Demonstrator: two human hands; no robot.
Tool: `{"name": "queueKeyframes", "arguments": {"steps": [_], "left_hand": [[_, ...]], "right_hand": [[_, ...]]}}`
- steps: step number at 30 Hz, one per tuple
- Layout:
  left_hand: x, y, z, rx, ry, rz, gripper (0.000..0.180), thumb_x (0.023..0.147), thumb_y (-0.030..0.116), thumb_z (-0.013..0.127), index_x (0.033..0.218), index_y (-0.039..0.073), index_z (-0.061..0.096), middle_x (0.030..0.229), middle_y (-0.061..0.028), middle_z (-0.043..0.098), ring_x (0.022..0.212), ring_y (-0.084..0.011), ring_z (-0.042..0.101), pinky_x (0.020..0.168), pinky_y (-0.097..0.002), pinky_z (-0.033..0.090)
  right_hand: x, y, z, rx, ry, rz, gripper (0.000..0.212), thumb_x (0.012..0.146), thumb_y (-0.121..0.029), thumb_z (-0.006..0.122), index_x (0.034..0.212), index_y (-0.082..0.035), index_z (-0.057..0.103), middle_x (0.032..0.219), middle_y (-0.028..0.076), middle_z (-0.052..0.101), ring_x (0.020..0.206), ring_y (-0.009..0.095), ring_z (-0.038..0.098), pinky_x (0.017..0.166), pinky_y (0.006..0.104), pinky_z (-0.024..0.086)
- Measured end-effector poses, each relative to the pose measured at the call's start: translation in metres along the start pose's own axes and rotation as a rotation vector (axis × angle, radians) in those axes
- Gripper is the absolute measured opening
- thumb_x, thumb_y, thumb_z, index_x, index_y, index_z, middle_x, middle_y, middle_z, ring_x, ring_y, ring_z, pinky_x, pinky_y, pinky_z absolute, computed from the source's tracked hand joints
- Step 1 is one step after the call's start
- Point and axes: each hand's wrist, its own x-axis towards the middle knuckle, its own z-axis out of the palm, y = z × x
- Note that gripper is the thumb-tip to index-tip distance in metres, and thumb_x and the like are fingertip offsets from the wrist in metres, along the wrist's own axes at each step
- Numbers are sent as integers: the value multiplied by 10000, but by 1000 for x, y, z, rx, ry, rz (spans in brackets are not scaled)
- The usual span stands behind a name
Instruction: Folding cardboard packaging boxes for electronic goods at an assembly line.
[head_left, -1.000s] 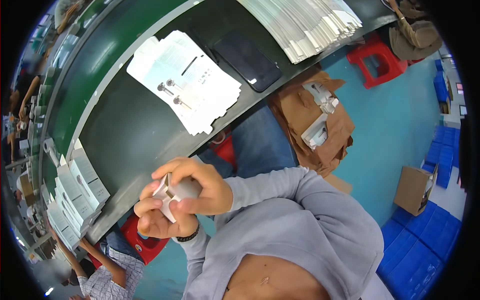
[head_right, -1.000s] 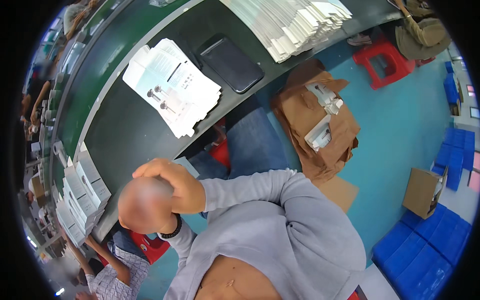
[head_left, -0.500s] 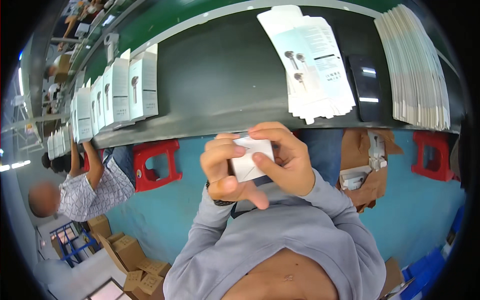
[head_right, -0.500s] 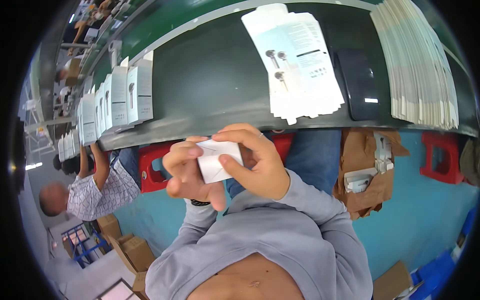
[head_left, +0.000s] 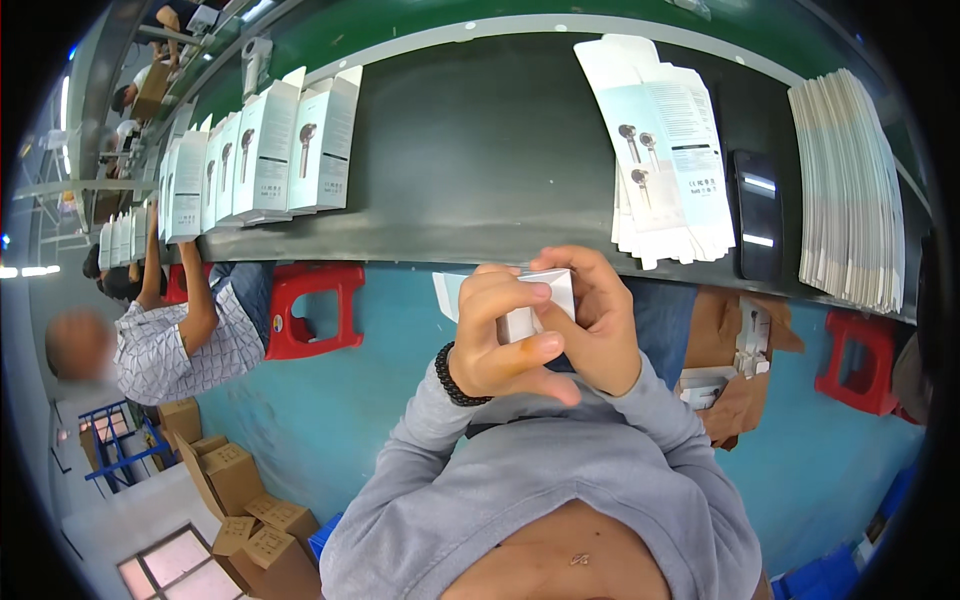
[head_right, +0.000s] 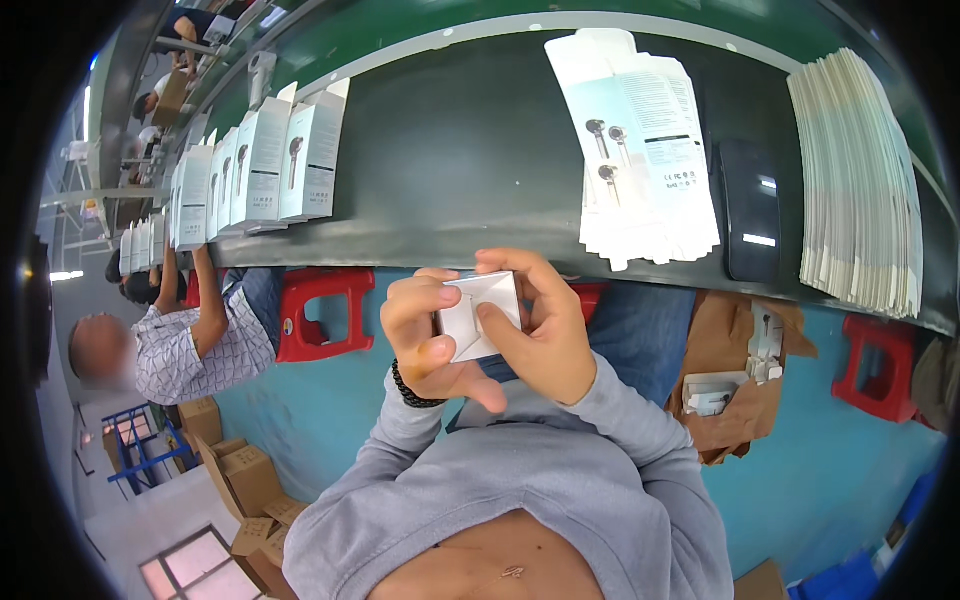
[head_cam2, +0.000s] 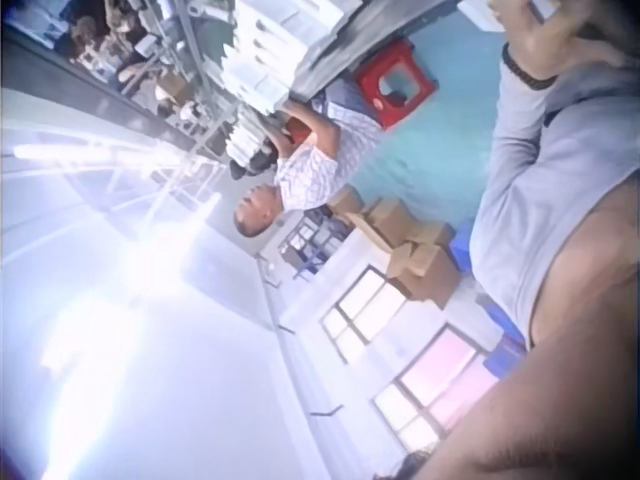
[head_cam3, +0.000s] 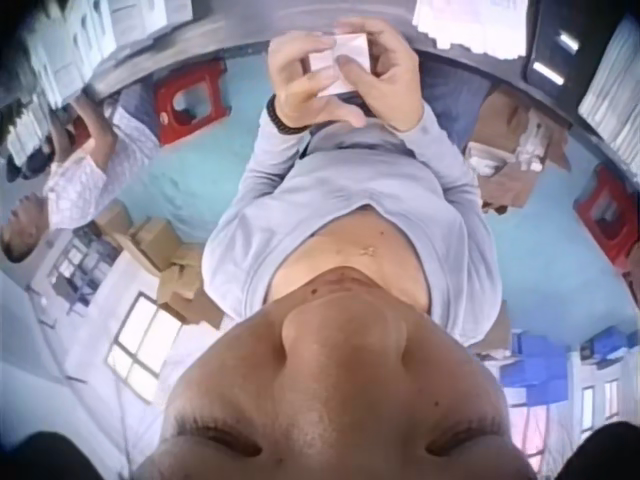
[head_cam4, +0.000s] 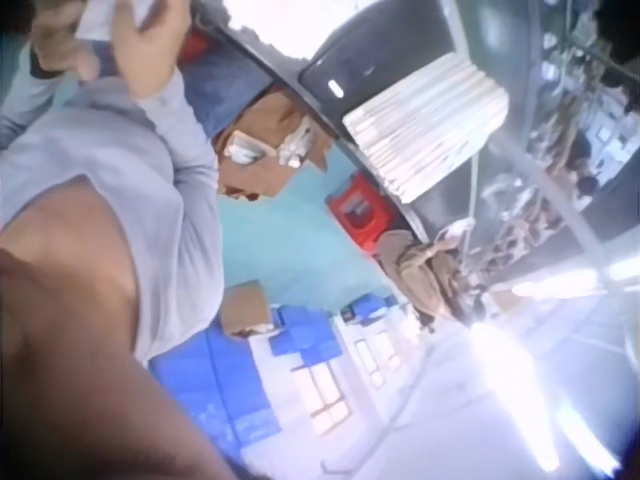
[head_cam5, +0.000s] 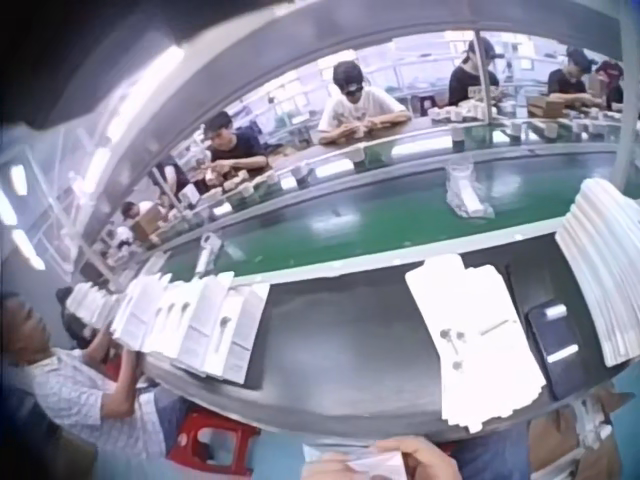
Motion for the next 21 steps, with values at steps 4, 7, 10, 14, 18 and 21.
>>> {"name": "queueKeyframes", "arguments": {"steps": [4, 7, 10, 14, 18, 21], "left_hand": [[2, 6, -17, 17, 155, -98, 816, 663, 633, 617, 1298, 197, 349, 1158, -173, 391, 940, -257, 446, 757, -387, 459], [18, 24, -42, -196, 218, -289, 841, 646, 519, 720, 1312, 190, 326, 1242, -208, 345, 1027, -283, 442, 795, -380, 442], [43, 40, -91, 21, -448, -426, 794, 591, 329, 816, 1237, 83, 424, 1238, -237, 429, 1032, -318, 504, 861, -406, 407], [52, 52, -169, 165, -601, -482, 708, 677, 331, 757, 1230, 46, 421, 1211, -240, 458, 1044, -318, 511, 860, -398, 413], [27, 61, -234, 460, 305, -363, 585, 795, 146, 631, 1288, 6, 349, 1233, -164, 417, 1088, -235, 477, 918, -361, 383], [23, 4, -259, 650, 470, -531, 472, 845, 33, 526, 1274, -27, 337, 1244, -141, 369, 1153, -204, 385, 990, -305, 282]], "right_hand": [[0, 9, 4, 122, -144, -152, 864, 654, -228, 803, 1341, -36, 315, 1220, 93, 465, 950, 107, 516, 754, 237, 442], [0, 20, -6, -644, -329, -256, 1106, 529, -339, 844, 1374, 8, 221, 1064, 158, 560, 780, 185, 600, 633, 257, 465], [7, 11, 8, -831, -362, -485, 975, 549, -289, 829, 1328, 5, 320, 955, 148, 598, 667, 223, 614, 532, 291, 486], [20, -21, 18, -796, -486, -477, 890, 553, -280, 827, 1280, 10, 402, 1163, 166, 535, 638, 165, 532, 529, 250, 417], [21, -42, -6, -711, -238, -579, 724, 663, -365, 748, 1214, 11, 467, 1168, 200, 516, 773, 210, 560, 605, 277, 430], [22, -51, -42, -1147, 40, -658, 645, 692, -404, 717, 1159, -1, 530, 1169, 199, 503, 921, 307, 536, 737, 373, 449]]}}
